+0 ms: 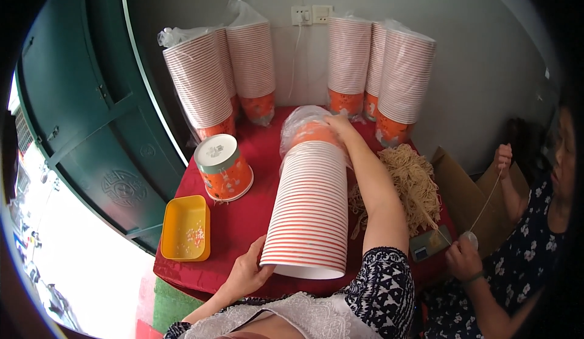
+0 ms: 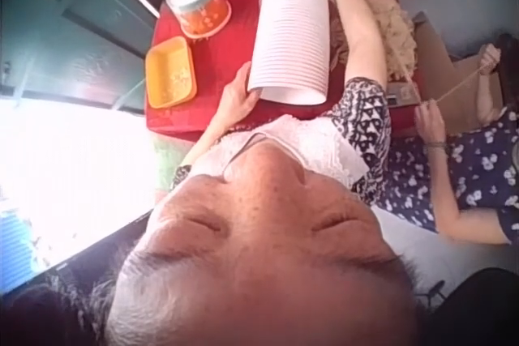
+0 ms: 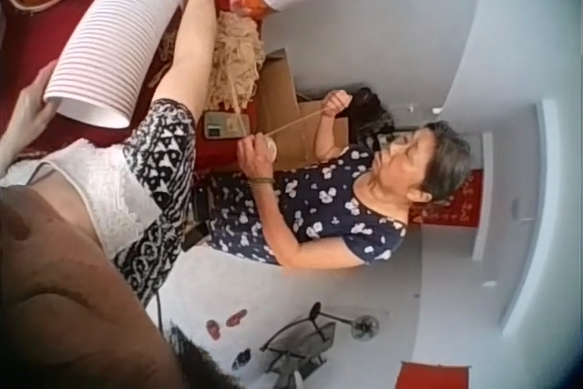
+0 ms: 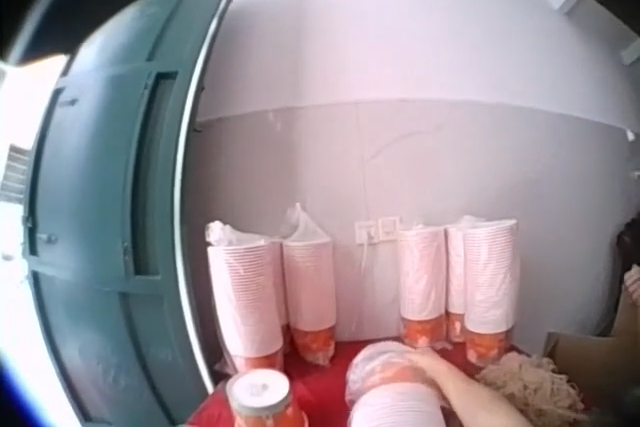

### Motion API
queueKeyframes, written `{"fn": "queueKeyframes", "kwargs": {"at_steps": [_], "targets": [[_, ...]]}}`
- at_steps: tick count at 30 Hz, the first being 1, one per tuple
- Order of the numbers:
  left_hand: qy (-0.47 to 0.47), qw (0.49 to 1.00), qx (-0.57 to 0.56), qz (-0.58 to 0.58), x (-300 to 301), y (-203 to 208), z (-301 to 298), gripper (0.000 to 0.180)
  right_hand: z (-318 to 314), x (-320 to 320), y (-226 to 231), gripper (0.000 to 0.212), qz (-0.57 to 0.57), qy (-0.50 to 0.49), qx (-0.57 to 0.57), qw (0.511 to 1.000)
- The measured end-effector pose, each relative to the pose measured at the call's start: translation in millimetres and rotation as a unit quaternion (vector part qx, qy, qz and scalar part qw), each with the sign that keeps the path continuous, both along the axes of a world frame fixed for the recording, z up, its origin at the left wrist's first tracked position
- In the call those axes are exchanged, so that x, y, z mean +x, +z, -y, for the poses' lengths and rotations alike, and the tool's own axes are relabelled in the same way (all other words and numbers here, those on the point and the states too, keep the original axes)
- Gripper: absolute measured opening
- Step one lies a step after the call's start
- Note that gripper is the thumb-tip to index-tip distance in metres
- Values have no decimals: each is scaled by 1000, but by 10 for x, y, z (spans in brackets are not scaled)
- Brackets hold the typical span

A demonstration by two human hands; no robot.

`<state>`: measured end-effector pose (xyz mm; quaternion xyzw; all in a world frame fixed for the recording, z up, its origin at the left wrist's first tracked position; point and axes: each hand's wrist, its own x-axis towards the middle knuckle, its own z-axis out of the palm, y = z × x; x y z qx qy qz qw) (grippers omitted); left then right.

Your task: Assembling decorative paper buckets by threading and tying yellow string handles through holes.

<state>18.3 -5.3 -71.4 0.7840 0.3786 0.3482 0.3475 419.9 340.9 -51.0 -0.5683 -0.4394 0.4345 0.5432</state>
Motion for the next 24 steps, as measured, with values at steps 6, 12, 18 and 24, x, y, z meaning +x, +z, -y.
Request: {"fn": "queueKeyframes", "kwargs": {"at_steps": [6,12,18,24], "targets": [[7,971,-228,77,-149,-66,126,51,-71,-723,441,23,152,-49,73,984],[-9,934,-299,197,-87,-230,78,44,-316,-657,1253,20,-11,-135,272,953],[17,931,-308,194,-66,-182,92,45,85,-1056,2371,21,-58,-116,395,910],[47,929,-294,220,-51,-238,116,41,1028,-1335,3521,23,-193,-114,458,860]]}}
